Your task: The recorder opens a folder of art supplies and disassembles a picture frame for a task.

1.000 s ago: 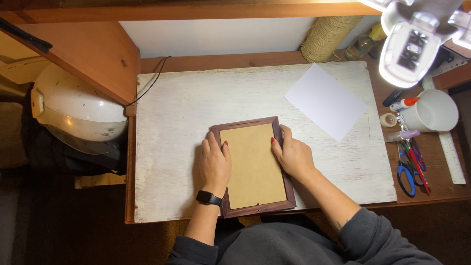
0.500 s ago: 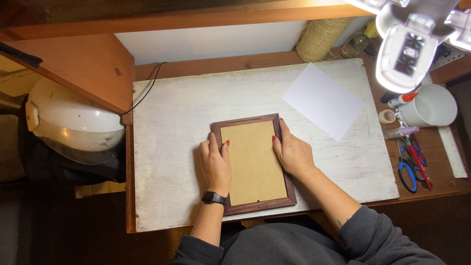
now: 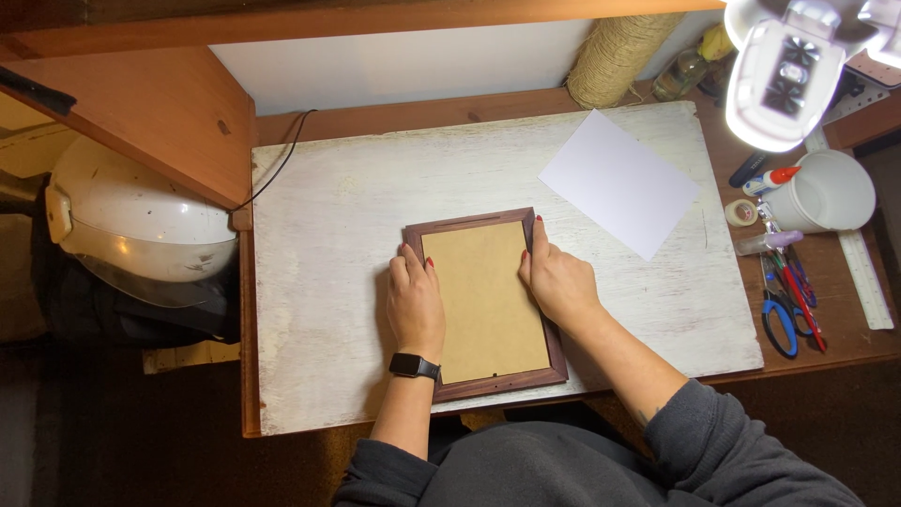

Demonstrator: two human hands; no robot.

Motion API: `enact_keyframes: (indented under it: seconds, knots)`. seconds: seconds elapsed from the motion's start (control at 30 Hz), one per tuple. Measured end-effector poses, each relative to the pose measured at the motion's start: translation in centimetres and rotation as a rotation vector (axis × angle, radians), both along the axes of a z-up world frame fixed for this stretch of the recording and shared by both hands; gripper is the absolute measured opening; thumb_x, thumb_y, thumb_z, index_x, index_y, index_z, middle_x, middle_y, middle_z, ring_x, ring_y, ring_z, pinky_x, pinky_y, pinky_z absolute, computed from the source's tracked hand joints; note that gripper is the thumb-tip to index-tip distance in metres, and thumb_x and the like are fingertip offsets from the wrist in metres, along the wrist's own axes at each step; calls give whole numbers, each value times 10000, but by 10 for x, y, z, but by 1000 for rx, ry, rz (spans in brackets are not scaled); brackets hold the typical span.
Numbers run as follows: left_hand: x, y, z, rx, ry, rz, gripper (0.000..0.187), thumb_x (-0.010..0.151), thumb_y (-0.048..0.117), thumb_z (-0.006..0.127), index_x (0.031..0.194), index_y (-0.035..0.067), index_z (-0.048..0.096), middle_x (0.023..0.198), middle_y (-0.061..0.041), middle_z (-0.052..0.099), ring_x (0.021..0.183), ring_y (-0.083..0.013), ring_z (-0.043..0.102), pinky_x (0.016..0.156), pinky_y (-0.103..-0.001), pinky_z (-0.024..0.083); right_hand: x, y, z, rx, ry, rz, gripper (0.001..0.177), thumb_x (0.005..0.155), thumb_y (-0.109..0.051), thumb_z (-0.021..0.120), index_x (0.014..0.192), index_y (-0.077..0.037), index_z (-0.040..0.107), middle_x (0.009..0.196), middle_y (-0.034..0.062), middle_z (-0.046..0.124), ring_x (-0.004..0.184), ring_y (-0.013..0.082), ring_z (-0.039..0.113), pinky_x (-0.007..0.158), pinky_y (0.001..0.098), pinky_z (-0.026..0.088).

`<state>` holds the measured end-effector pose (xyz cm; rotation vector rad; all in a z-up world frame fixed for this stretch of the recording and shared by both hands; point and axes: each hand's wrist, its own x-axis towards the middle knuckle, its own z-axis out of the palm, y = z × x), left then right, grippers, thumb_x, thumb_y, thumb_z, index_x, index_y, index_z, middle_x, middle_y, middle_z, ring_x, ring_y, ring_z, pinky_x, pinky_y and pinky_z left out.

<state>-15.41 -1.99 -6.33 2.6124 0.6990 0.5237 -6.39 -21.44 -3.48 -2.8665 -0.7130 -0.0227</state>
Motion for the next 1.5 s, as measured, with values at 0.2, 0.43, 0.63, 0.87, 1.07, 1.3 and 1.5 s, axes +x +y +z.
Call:
enact_keyframes:
  seconds: [0.2,0.43,0.63,0.87,1.07,1.3,1.5]
  knots:
    - [1,0,-1,-15,49,-25,468,1009,195,617,1365,-97,534,1113,-173,596,957,-315,666,778,-384,570,-1,0,1,2,-36,7,595,979,-241,567,1431,122,433,734,165,696,533,325,668,449,441,530]
    - [0,4,-6,-31,2,-55,421,1018,123,572,1367,-106,517,1126,-181,593,997,-322,661,826,-378,566,-2,-1,3,35,5,-17,559,991,-212,541,1449,89,436,742,159,707,562,330,672,481,450,528]
    - [-4,7,0,-52,48,-69,443,1036,175,574,1405,-60,508,1157,-174,596,1006,-329,657,828,-402,560,-10,0,28,93,152,-105,565,1005,-240,531,1493,20,415,854,182,713,689,363,685,595,487,537]
    - [-20,21,31,-3,41,-304,730,961,467,656,1480,1,444,1442,-204,507,1268,-398,511,1033,-501,453,-88,-35,19,598,-12,693,523,1005,-373,729,1391,-86,523,1254,95,670,1215,260,650,1149,449,488]
    - [-3,20,23,11,99,-580,807,921,501,668,1521,26,414,1587,-164,381,1504,-373,283,1206,-520,251,-114,-41,13,358,-50,706,464,853,-209,727,1304,-121,663,1266,21,729,1227,230,656,1128,474,445]
    - [-6,16,17,-40,39,-569,840,944,501,652,1540,-15,360,1641,-190,297,1536,-372,245,1228,-478,257,-128,-39,14,499,86,588,365,851,-152,768,1209,-126,705,1102,19,753,1086,183,702,1033,442,490]
    - [-5,17,17,-43,71,-567,845,943,507,640,1538,-20,351,1638,-200,288,1528,-371,226,1221,-479,242,-133,-35,12,608,108,460,387,763,-162,867,1131,-131,751,1009,17,734,980,192,671,990,413,490]
